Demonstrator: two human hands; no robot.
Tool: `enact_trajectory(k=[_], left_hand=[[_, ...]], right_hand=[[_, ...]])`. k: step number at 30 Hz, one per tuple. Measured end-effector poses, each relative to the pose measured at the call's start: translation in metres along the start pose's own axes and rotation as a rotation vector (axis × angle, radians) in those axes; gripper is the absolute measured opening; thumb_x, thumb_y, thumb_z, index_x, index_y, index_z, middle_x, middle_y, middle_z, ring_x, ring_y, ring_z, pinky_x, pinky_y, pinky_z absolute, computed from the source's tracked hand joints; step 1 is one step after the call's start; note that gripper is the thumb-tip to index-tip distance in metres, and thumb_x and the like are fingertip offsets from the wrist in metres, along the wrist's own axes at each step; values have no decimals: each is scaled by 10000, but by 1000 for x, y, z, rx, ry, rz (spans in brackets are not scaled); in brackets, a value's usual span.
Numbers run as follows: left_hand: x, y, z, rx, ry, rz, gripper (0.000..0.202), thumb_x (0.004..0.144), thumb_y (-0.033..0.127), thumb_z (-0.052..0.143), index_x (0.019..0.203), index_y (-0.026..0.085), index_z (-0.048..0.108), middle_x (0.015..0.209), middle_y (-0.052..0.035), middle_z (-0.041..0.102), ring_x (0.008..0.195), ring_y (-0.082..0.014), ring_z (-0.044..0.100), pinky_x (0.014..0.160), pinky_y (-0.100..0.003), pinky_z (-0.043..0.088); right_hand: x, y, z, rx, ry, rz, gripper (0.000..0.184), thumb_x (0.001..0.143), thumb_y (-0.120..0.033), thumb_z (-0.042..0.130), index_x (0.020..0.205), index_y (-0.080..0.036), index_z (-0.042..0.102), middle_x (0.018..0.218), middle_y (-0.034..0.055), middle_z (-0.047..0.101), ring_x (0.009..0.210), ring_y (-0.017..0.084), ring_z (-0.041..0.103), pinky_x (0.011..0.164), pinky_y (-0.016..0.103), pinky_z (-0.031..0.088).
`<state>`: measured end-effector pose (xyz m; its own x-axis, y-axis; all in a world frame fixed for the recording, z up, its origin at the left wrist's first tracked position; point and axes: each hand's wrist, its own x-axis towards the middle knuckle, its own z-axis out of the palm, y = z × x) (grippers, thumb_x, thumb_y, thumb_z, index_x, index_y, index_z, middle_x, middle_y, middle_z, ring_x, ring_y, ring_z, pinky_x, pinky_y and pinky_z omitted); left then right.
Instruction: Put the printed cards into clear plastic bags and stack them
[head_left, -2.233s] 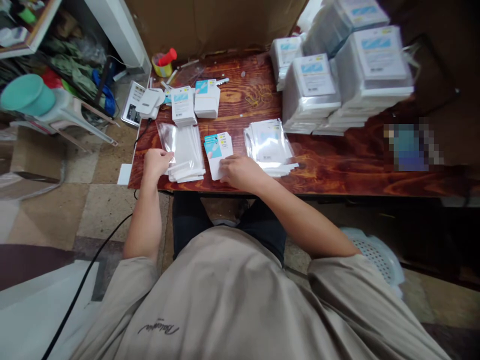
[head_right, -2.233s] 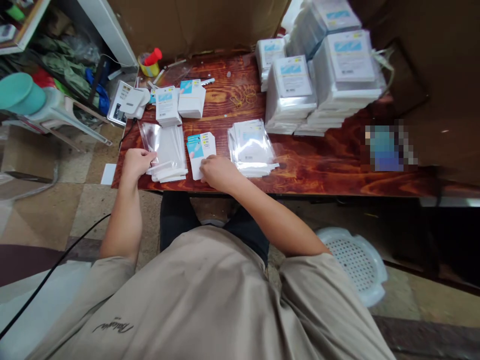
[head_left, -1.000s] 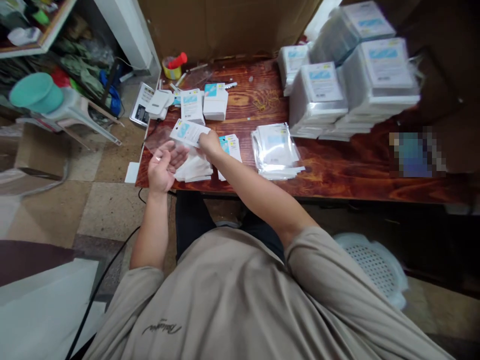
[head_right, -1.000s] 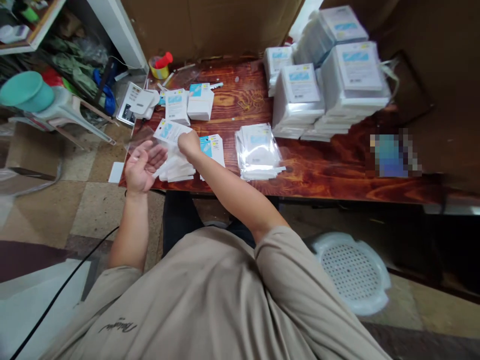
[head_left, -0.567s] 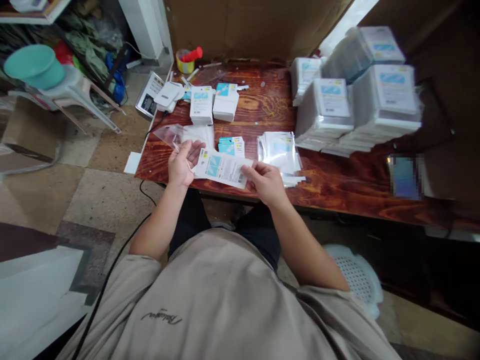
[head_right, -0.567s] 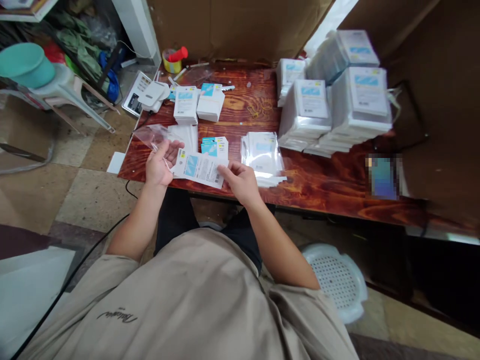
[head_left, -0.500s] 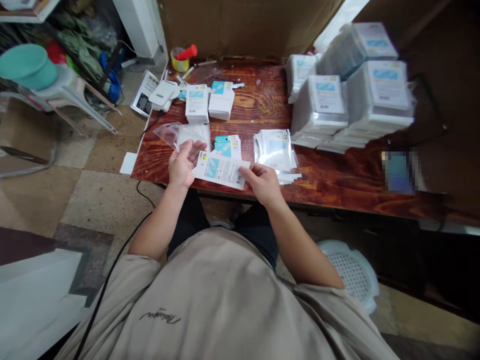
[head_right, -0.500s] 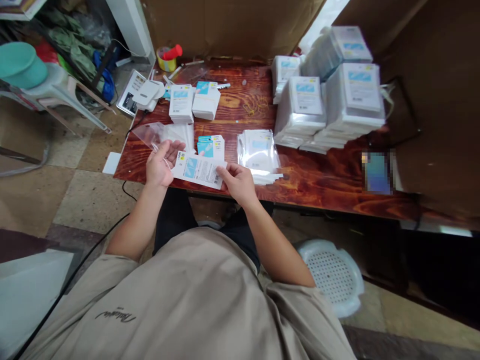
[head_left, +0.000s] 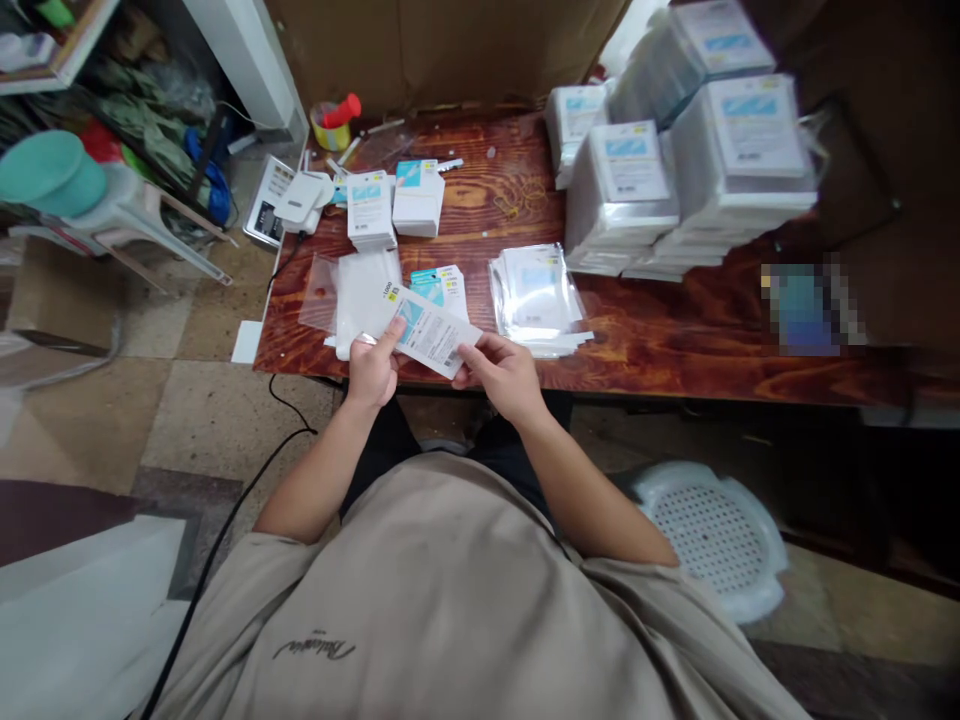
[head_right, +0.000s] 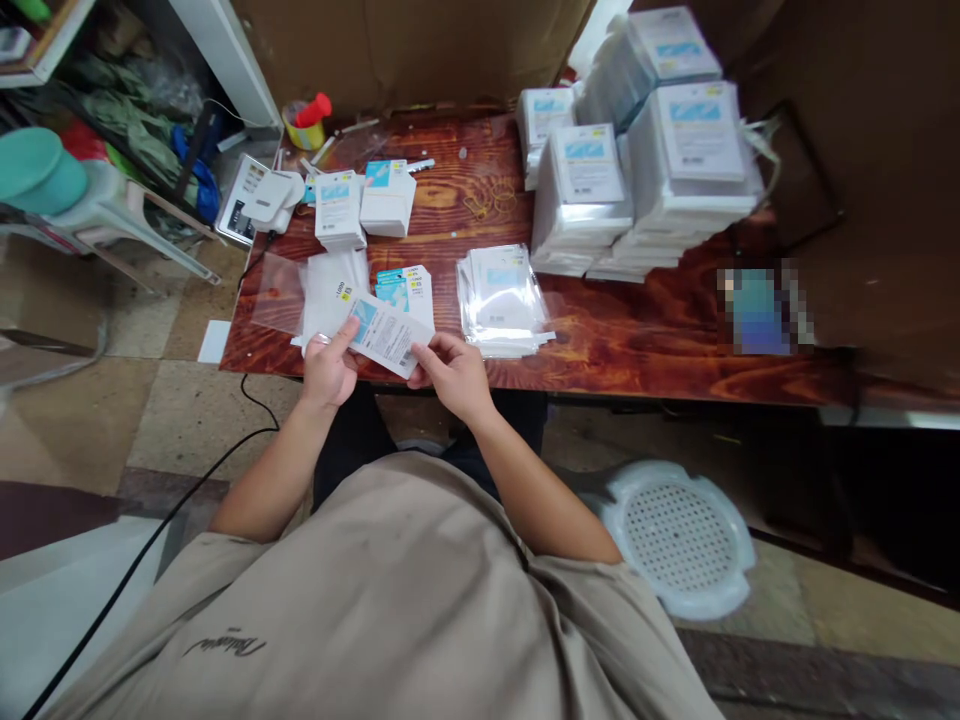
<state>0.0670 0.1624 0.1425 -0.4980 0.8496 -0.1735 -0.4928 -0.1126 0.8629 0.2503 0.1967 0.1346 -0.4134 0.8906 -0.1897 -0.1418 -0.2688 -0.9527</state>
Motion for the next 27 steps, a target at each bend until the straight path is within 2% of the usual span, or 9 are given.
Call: enact_trajectory(k=[2, 5, 9, 14, 18, 21, 23, 25, 27], left_hand=[[4, 5, -8, 0, 6, 13, 420, 687, 388, 921, 993, 179, 723, 1073, -86, 773, 1058, -256, 735, 910, -358, 604], [12, 10, -12, 24, 43, 73, 416, 673, 441, 927, 907, 176, 709, 952, -79, 771, 1019, -261, 747, 932, -393, 602], [5, 1, 5, 34, 47, 131, 464, 626, 403, 961, 951, 187, 710, 1068, -63, 770, 1095, -246, 723, 1033, -407, 564], [-15, -21, 23, 8, 42, 59, 472, 650, 397, 946, 1003, 183, 719, 1156, -64, 758, 1128, -233, 710, 1078, -400, 528], [-20, -20, 18, -33, -7, -32, 462, 669, 387, 937, 1024, 178, 727, 1167, -81, 754, 1211, -243, 682, 1096, -381, 510], [-22, -13, 12, -22, -55, -134, 477, 682, 393, 930, 1061, 186, 728, 1180, -84, 750, 1161, -252, 703, 1008, -373, 565], [-24, -11, 11, 44, -102, -173, 489, 719, 442, 902, 1107, 203, 723, 1108, -75, 764, 986, -237, 747, 854, -350, 609], [-24, -10, 11, 177, -209, -211, 472, 769, 529, 846, 1080, 196, 724, 892, -69, 764, 704, -200, 722, 631, -305, 582], [-20, -8, 12, 357, -344, -230, 480, 787, 591, 807, 1018, 182, 706, 706, -53, 703, 511, -162, 620, 491, -276, 495]], right_hand=[[-4, 2, -2, 12, -36, 41, 487, 731, -591, 850, 771, -165, 617, 611, 15, 691, 510, 136, 660, 535, 251, 603], [-7, 0, -1, 4, 7, 31, 478, 720, -556, 869, 741, -165, 594, 598, 26, 693, 490, 135, 655, 497, 229, 579], [-3, -7, 18, 24, 159, -39, 481, 701, -537, 880, 749, -196, 545, 580, 4, 677, 479, 153, 655, 464, 239, 559], [7, -2, 45, 3, 217, -95, 481, 715, -594, 843, 757, -219, 545, 607, -2, 671, 527, 175, 664, 513, 287, 571], [13, 11, 40, -236, 214, -235, 433, 804, -601, 772, 740, -217, 582, 671, 17, 668, 607, 166, 646, 616, 303, 568], [16, 13, 28, -498, 342, -377, 427, 767, -595, 801, 840, -206, 642, 837, 55, 690, 775, 189, 645, 741, 329, 570], [16, 9, 21, -536, 344, -395, 533, 704, -576, 848, 1033, -195, 675, 969, 72, 698, 877, 204, 641, 788, 337, 570], [17, 2, 14, -408, 179, -285, 599, 726, -568, 825, 1164, -191, 665, 990, 62, 706, 870, 195, 650, 759, 328, 578], [21, -5, 3, -238, 29, -152, 512, 789, -556, 762, 1132, -184, 680, 931, 46, 716, 798, 179, 658, 705, 315, 581]])
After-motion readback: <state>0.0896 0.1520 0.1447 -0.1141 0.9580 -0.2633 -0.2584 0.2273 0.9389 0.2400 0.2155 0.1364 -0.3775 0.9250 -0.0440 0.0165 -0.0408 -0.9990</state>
